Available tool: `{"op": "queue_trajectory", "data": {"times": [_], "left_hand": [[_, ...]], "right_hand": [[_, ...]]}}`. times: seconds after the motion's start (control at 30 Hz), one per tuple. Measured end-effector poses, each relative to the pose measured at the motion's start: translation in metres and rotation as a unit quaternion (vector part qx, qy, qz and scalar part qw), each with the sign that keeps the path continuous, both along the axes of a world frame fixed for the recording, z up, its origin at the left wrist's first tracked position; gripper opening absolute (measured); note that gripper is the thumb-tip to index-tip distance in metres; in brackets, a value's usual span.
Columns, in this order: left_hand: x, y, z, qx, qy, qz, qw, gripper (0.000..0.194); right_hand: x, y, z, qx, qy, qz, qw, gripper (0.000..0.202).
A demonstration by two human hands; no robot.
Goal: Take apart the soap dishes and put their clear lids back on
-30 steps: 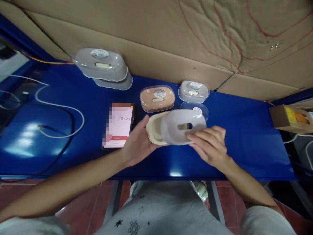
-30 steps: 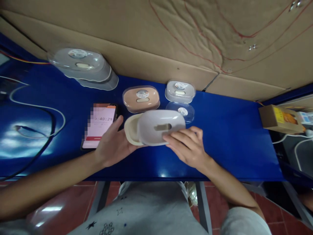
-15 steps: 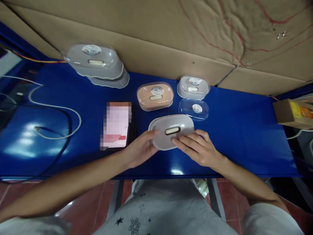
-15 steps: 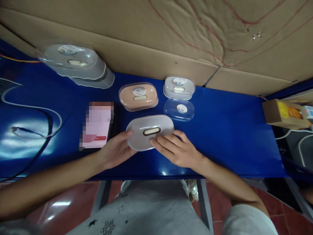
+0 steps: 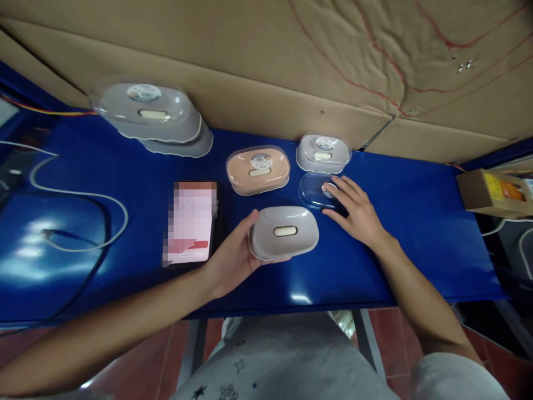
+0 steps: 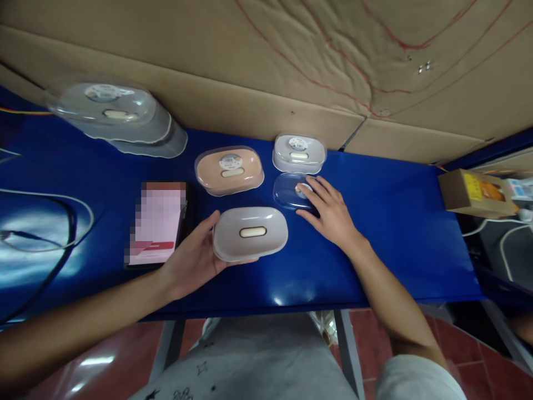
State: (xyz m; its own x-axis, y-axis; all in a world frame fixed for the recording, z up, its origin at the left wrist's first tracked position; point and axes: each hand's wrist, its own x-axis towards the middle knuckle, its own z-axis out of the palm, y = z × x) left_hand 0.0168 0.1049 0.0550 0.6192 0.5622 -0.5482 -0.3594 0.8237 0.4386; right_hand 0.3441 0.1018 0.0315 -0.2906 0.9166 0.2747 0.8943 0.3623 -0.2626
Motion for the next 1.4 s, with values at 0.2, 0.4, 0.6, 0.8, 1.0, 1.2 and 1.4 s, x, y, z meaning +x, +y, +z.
{"op": "queue_trajectory", "data": {"times": [0.2, 0.4, 0.6, 0.8, 1.0, 1.2, 1.4], "left_hand": [[0.002, 0.001, 0.002, -0.005, -0.012, -0.019, 1.000, 0.049], [0.001, 0.003, -0.007, 0.029, -0.051, -0.024, 0.998, 0.057], [0.000, -0.003, -0.015, 0.082, -0.076, -0.048, 0.993, 0.059], [0.003, -0.005, -0.011, 0.084, -0.056, -0.031, 0.994, 0.059], [0.004, -0.001, -0.006, 0.061, -0.044, -0.036, 0.997, 0.060], [0.005, -0.004, -0.008, 0.065, -0.046, -0.029, 0.996, 0.057], [0.005, -0.002, -0.009, 0.079, -0.016, -0.078, 0.994, 0.061]], "right_hand": [[-0.030, -0.022, 0.020, 0.031, 0.148, 0.043, 0.988, 0.054], [-0.065, -0.054, 0.025, 0.035, 0.092, 0.175, 0.980, 0.077], [-0.061, -0.049, 0.019, 0.029, 0.081, 0.186, 0.979, 0.077], [-0.057, -0.047, 0.017, 0.039, 0.078, 0.187, 0.979, 0.078], [-0.056, -0.044, 0.015, 0.018, 0.098, 0.176, 0.979, 0.074], [-0.056, -0.042, 0.011, 0.002, 0.096, 0.178, 0.979, 0.086], [-0.050, -0.036, 0.010, 0.020, 0.114, 0.200, 0.973, 0.090]]}}
